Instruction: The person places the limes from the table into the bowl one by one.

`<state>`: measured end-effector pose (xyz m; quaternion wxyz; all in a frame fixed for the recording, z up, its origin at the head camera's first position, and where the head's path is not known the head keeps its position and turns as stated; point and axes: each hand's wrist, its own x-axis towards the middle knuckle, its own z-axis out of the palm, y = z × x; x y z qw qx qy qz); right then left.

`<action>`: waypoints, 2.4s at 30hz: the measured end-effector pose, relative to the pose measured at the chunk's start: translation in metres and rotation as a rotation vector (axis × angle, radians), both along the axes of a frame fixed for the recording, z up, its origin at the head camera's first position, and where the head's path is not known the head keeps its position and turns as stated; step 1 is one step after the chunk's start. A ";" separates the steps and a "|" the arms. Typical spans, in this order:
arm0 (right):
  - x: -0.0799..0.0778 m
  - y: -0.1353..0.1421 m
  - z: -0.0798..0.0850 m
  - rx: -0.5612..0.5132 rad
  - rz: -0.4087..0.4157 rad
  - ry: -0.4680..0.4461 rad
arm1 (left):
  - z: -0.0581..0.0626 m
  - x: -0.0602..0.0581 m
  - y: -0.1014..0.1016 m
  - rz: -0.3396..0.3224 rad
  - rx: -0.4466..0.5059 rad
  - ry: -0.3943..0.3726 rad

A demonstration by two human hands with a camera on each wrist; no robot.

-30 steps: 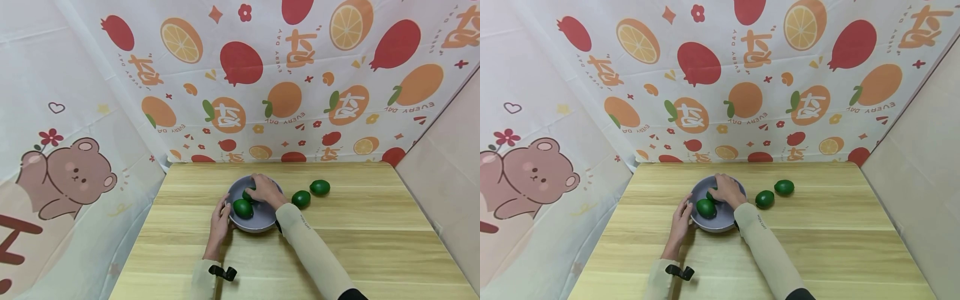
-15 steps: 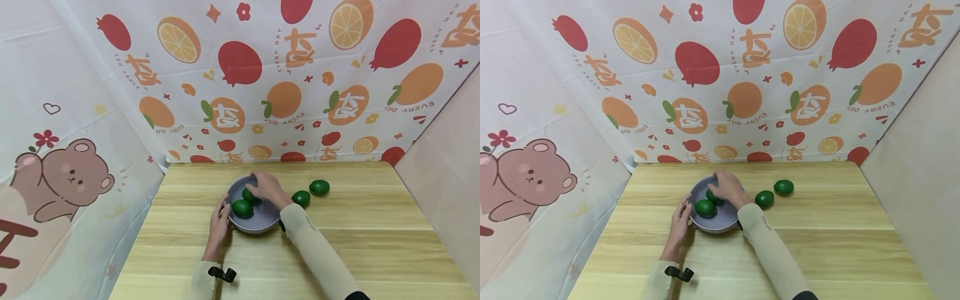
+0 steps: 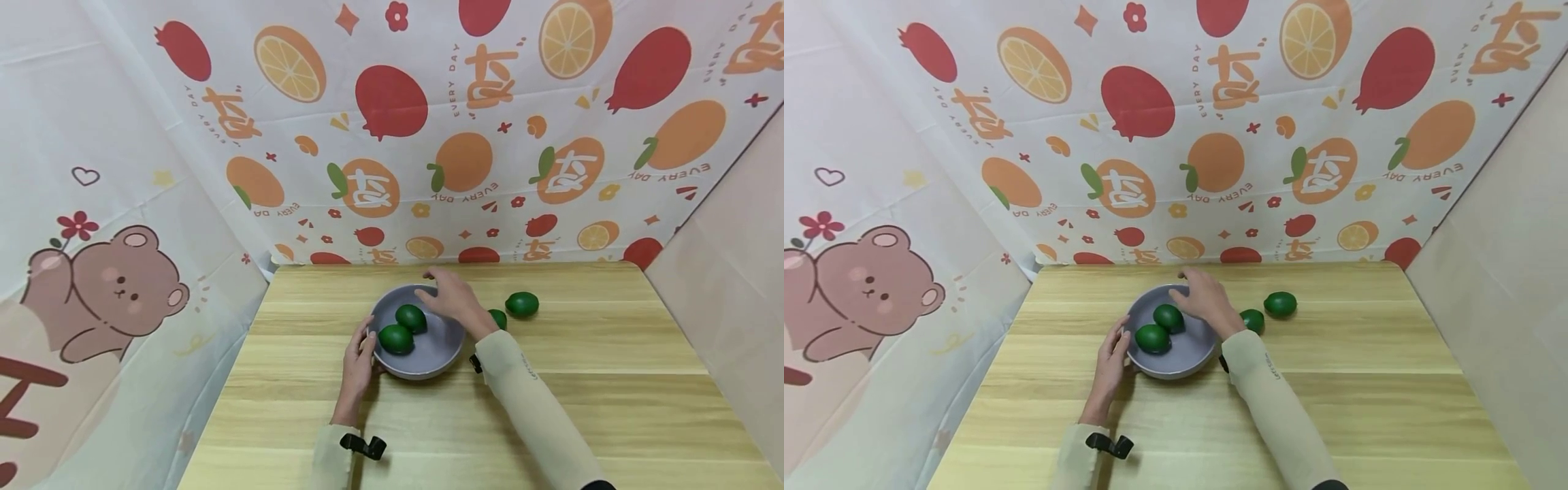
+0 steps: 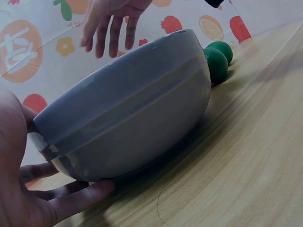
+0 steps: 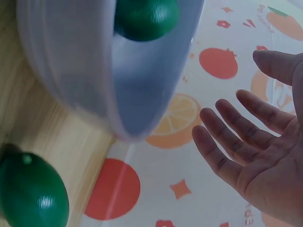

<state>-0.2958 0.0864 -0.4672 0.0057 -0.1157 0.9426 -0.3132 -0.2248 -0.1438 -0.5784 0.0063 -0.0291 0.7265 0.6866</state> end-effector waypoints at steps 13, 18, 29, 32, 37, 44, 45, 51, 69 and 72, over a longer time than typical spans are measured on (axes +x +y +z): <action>0.007 0.038 0.005 -0.029 -0.045 0.045 | 0.000 0.000 0.002 0.000 0.010 0.008; 0.011 0.056 0.007 -0.015 -0.076 0.055 | -0.002 0.001 0.003 -0.008 -0.005 0.007; 0.015 0.087 0.000 -0.009 -0.082 0.083 | -0.004 0.000 0.002 0.019 -0.044 0.049; 0.015 0.093 -0.003 0.006 -0.088 0.081 | -0.002 0.000 0.003 0.013 -0.040 0.040; 0.016 0.099 -0.008 0.018 -0.089 0.087 | -0.003 0.000 0.003 0.018 -0.012 0.016; 0.020 0.107 -0.020 0.033 -0.104 0.087 | -0.005 0.000 0.004 0.032 -0.024 0.026; 0.021 0.109 -0.022 0.034 -0.105 0.087 | -0.005 0.000 0.005 0.033 -0.030 0.026; 0.026 0.116 -0.032 0.031 -0.106 0.057 | -0.005 0.001 0.005 0.036 -0.034 0.026; 0.039 0.123 -0.056 0.049 -0.094 0.008 | -0.005 0.002 0.004 0.034 -0.030 0.029; 0.041 0.124 -0.061 0.053 -0.101 0.011 | -0.005 0.002 0.004 0.031 -0.036 0.028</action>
